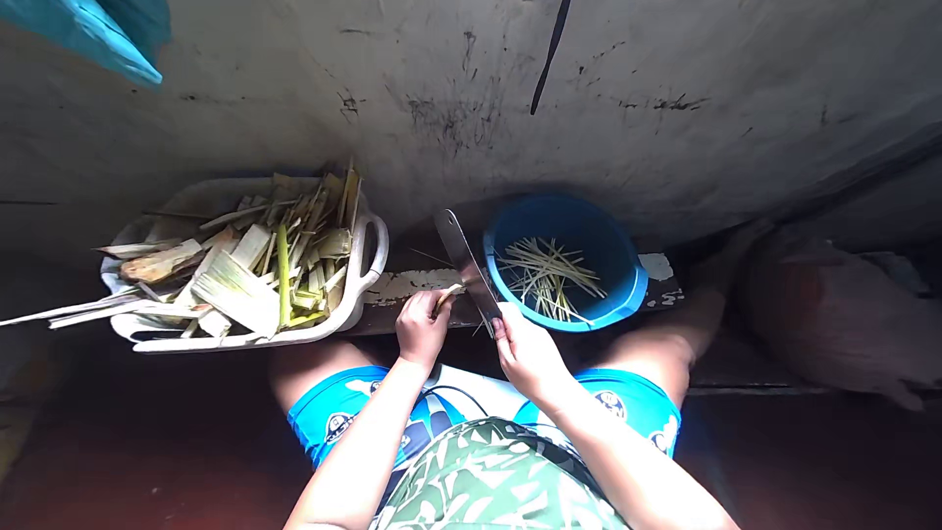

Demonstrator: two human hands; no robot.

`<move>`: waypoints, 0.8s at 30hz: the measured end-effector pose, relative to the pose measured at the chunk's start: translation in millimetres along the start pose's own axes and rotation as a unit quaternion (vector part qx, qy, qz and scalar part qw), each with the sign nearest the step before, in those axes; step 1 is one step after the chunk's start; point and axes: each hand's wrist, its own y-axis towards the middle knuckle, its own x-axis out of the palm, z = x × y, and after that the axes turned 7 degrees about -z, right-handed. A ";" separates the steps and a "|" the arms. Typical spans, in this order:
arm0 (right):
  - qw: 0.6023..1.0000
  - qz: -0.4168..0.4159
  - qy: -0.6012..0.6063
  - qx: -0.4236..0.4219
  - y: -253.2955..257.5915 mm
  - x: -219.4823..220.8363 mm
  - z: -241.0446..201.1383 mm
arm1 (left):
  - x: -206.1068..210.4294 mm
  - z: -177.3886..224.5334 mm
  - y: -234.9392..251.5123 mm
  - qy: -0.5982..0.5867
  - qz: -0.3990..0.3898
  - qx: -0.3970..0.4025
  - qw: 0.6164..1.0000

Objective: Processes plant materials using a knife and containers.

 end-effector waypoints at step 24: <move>0.999 -0.005 -0.034 0.030 7.4 32.5 10.1 | -1.4 0.4 4.2 0.024 -0.030 -0.015 0.999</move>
